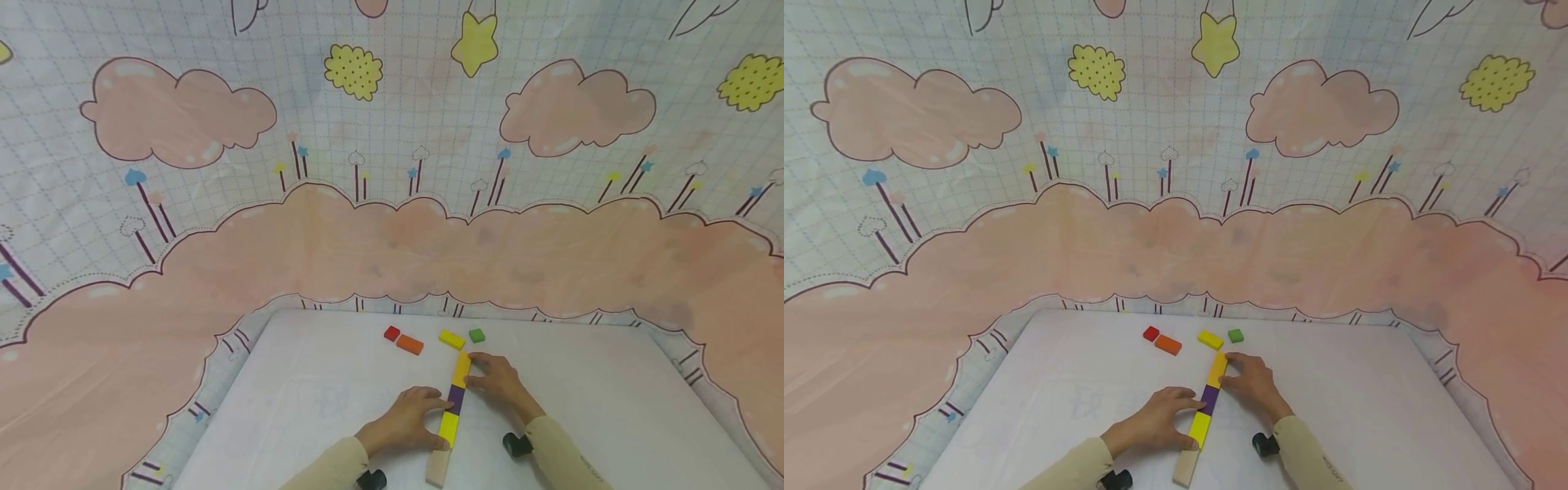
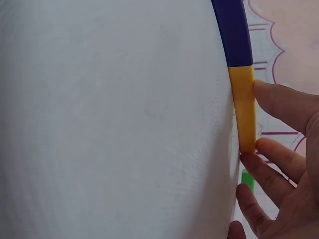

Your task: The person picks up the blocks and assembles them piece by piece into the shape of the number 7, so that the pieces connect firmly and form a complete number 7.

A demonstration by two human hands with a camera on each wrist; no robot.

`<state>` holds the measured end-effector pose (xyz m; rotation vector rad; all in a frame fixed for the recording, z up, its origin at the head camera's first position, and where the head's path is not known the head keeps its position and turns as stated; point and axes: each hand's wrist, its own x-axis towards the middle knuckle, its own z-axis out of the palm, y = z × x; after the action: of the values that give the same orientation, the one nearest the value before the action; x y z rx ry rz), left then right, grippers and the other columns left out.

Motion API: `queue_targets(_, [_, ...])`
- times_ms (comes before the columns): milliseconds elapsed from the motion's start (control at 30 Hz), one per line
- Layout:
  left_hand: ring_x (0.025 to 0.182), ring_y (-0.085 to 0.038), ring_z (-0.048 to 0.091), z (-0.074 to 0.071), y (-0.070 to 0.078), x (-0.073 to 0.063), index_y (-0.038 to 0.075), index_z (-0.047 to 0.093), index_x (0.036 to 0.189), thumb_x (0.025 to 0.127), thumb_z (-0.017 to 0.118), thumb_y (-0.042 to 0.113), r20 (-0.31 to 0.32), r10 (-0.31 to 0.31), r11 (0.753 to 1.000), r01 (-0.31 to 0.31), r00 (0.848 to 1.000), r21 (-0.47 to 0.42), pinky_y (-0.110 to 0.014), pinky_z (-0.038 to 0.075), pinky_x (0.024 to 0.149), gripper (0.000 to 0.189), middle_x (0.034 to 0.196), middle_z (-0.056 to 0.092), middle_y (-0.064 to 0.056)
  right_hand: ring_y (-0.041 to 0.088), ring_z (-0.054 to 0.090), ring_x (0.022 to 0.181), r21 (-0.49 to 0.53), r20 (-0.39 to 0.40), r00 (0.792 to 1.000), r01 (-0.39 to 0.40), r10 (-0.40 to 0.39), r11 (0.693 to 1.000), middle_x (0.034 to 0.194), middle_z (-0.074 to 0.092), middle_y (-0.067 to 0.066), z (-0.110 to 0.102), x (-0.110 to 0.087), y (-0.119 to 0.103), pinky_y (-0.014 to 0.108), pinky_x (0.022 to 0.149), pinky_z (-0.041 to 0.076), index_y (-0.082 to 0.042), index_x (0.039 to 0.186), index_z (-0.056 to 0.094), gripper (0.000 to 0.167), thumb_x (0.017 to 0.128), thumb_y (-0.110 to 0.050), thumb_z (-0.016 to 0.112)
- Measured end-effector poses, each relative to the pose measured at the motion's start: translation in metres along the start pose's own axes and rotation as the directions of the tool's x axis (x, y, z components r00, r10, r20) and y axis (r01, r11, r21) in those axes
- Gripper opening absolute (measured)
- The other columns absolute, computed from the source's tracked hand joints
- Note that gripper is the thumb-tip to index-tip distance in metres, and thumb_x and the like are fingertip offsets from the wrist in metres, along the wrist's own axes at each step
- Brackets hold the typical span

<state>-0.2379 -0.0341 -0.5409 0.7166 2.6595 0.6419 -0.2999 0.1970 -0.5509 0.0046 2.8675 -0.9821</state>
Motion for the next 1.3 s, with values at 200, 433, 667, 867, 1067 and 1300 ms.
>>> queue_targets(200, [0.136,-0.021,0.04,-0.001,0.001,0.0,0.047,0.055,0.133,0.075,0.08,0.053,0.001,0.008,1.0,-0.008,1.0,0.012,-0.052,0.032,0.115,0.064,0.145,0.049,0.009,0.045,0.039,0.137,0.0,-0.006,1.0,0.022,-0.022,1.0,0.145,0.051,0.017,0.0,-0.001,0.001,0.067,0.11,0.029,-0.016,0.134,0.059,0.057,0.083,-0.031,0.078])
queue_targets(433, [0.13,-0.019,0.045,-0.001,-0.001,0.005,0.043,0.059,0.13,0.081,0.071,0.058,-0.014,0.032,0.999,-0.032,0.999,0.032,-0.051,0.032,0.114,0.053,0.139,0.054,0.009,0.045,0.04,0.136,-0.001,-0.023,0.999,0.049,-0.049,0.999,0.143,0.053,0.017,0.0,0.001,0.003,0.068,0.11,0.028,-0.015,0.133,0.061,0.056,0.081,-0.031,0.079])
queue_targets(667, [0.127,-0.017,0.05,-0.001,-0.003,0.013,0.034,0.064,0.126,0.09,0.064,0.05,-0.094,0.058,0.998,-0.055,0.994,0.027,-0.049,0.036,0.112,0.039,0.133,0.059,0.008,0.043,0.04,0.137,0.016,-0.022,0.999,0.041,-0.041,0.999,0.144,0.053,0.016,0.001,0.002,0.001,0.067,0.111,0.027,-0.016,0.133,0.061,0.057,0.082,-0.032,0.079])
queue_targets(867, [0.121,-0.016,0.054,-0.002,-0.004,0.028,0.032,0.064,0.126,0.092,0.065,0.045,-0.146,0.031,0.999,-0.035,0.989,-0.027,-0.047,0.042,0.109,0.036,0.128,0.062,0.008,0.044,0.04,0.137,0.006,-0.027,0.999,0.036,-0.036,0.999,0.144,0.053,0.016,0.0,0.001,0.002,0.068,0.111,0.027,-0.016,0.133,0.061,0.056,0.082,-0.029,0.079])
queue_targets(1067, [0.123,-0.017,0.053,-0.005,-0.001,0.037,0.031,0.062,0.131,0.094,0.065,0.039,-0.166,0.006,0.995,-0.022,0.986,-0.095,-0.047,0.043,0.109,0.039,0.13,0.061,0.006,0.044,0.039,0.137,-0.008,-0.022,0.999,0.029,-0.029,1.0,0.144,0.052,0.016,0.001,0.001,0.003,0.069,0.11,0.027,-0.017,0.133,0.06,0.055,0.082,-0.03,0.078])
queue_targets(1300, [0.119,-0.017,0.053,-0.004,0.004,0.045,0.032,0.063,0.132,0.093,0.067,0.037,-0.182,0.015,0.999,-0.022,0.983,-0.034,-0.043,0.043,0.106,0.039,0.129,0.062,0.004,0.043,0.04,0.137,-0.013,-0.031,0.999,0.028,-0.029,1.0,0.144,0.052,0.016,0.002,0.002,0.004,0.069,0.11,0.028,-0.017,0.133,0.06,0.054,0.083,-0.029,0.077])
